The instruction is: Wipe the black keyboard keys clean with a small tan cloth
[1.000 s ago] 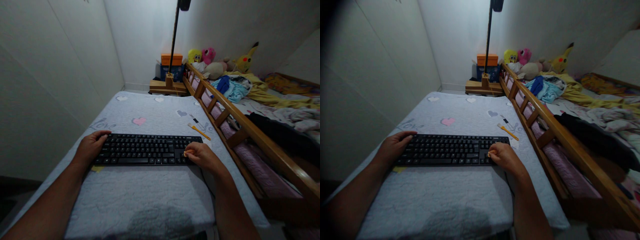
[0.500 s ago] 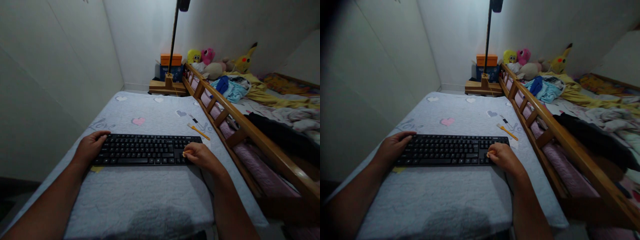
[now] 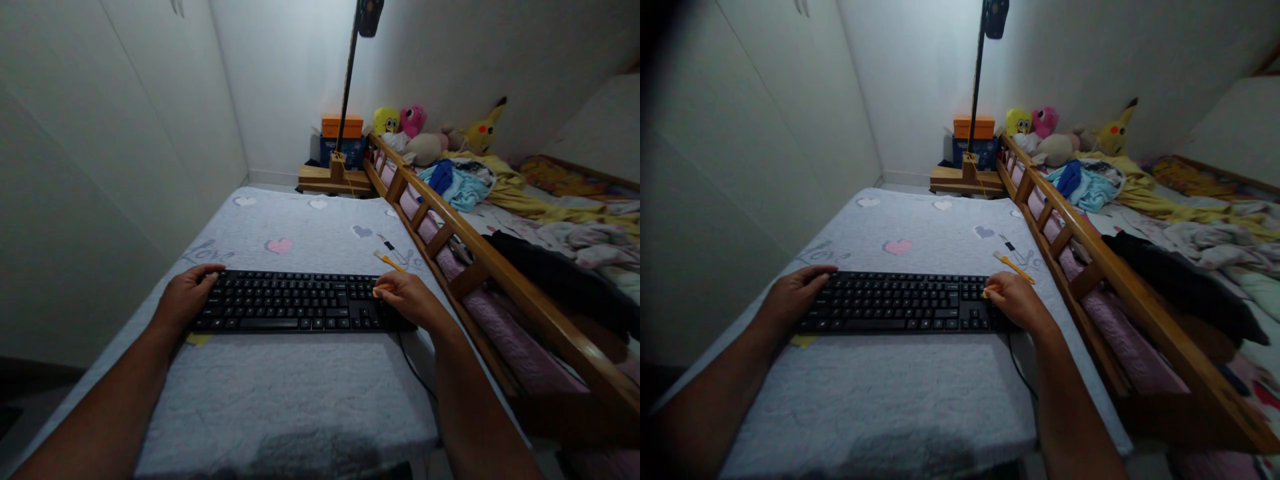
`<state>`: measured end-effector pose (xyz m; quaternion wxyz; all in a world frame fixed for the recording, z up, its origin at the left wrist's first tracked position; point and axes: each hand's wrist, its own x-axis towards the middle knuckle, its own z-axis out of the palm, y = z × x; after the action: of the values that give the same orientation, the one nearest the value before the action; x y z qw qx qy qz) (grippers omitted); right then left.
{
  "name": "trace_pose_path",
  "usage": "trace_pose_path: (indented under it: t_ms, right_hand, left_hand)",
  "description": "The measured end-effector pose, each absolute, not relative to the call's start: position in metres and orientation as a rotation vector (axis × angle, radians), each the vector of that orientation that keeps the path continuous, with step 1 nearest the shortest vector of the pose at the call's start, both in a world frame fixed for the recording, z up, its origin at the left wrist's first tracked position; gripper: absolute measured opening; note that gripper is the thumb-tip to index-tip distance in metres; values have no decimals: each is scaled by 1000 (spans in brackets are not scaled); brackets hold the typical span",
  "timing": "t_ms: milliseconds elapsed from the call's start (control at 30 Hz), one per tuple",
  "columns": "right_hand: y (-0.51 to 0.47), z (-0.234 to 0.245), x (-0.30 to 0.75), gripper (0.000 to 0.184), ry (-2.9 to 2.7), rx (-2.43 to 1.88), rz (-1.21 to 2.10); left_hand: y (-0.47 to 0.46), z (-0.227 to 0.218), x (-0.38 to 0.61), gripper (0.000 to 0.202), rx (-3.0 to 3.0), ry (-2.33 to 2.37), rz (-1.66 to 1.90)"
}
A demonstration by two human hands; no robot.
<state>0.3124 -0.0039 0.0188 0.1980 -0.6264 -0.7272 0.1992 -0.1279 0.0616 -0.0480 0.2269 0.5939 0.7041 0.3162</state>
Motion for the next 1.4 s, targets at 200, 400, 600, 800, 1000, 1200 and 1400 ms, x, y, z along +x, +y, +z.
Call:
trace_pose_path:
  t_ms: [200, 400, 600, 800, 1000, 1200, 1400]
  right_hand:
    - [20, 31, 313, 10, -2161, -1734, 794]
    - [25, 18, 309, 10, -2239, -1743, 880]
    - [22, 10, 309, 11, -2166, -1764, 677]
    - [22, 2, 309, 11, -2114, -1742, 636]
    - [23, -5, 308, 11, -2019, -1753, 549]
    - [28, -13, 309, 10, -1996, -1735, 418]
    - [31, -21, 312, 10, -1934, -1628, 310]
  left_hand:
    - [63, -50, -130, 53, 1634, 1924, 886]
    - [62, -50, -130, 51, 1630, 1929, 880]
    - [63, -54, -130, 49, 1634, 1939, 891]
    - [63, -55, -130, 48, 1621, 1945, 881]
    - [63, -53, -130, 49, 1603, 1963, 862]
    - [63, -50, -129, 49, 1618, 1967, 859]
    - [64, -54, -130, 51, 1602, 1974, 858]
